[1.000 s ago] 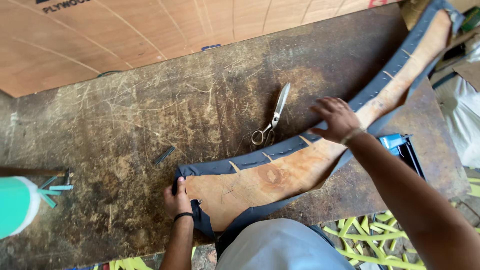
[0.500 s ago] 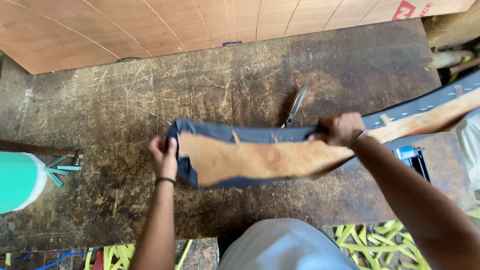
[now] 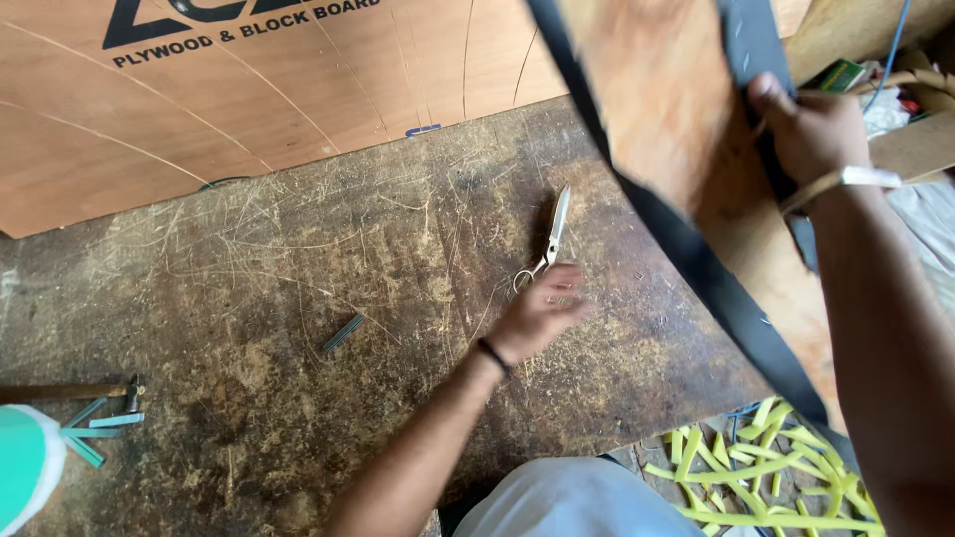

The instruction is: The person staples a dark fabric strip onto a curved wooden board using a pneumatic staple gun. They trim excess fabric with scissors and continue stapling along the edges to secure the material.

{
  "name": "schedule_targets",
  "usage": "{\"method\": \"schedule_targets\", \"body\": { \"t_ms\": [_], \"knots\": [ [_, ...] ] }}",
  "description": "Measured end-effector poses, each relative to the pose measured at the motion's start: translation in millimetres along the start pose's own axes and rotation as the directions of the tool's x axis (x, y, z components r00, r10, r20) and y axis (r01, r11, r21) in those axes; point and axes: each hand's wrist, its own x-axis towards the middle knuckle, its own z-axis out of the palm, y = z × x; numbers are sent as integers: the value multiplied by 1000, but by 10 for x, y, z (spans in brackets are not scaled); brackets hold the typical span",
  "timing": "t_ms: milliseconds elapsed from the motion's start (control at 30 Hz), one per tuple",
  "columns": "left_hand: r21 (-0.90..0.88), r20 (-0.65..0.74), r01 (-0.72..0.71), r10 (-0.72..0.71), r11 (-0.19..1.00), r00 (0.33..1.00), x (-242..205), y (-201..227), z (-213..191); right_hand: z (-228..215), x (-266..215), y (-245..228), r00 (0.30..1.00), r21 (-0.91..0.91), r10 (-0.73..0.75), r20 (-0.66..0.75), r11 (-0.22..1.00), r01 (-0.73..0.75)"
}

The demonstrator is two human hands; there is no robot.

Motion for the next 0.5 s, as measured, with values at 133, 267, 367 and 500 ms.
{"method": "schedule_targets", "body": {
  "t_ms": [133,267,367,500],
  "knots": [
    [60,190,-211,197,976,962,59,324,679,157,236,-177,970,472,242,24,852,-225],
    [119,-139,-279,294,953,946,133,772,587,395,50,-511,964,591,250,90,765,-254],
    [330,-300,-208,311,921,902,102,1064,247,493,-128,-817,968,652,210,139,716,-249],
    [567,-268,-230,442,790,856,-130,1197,-239,487,-223,-1220,968,737,142,205,629,-248]
  ]
}}
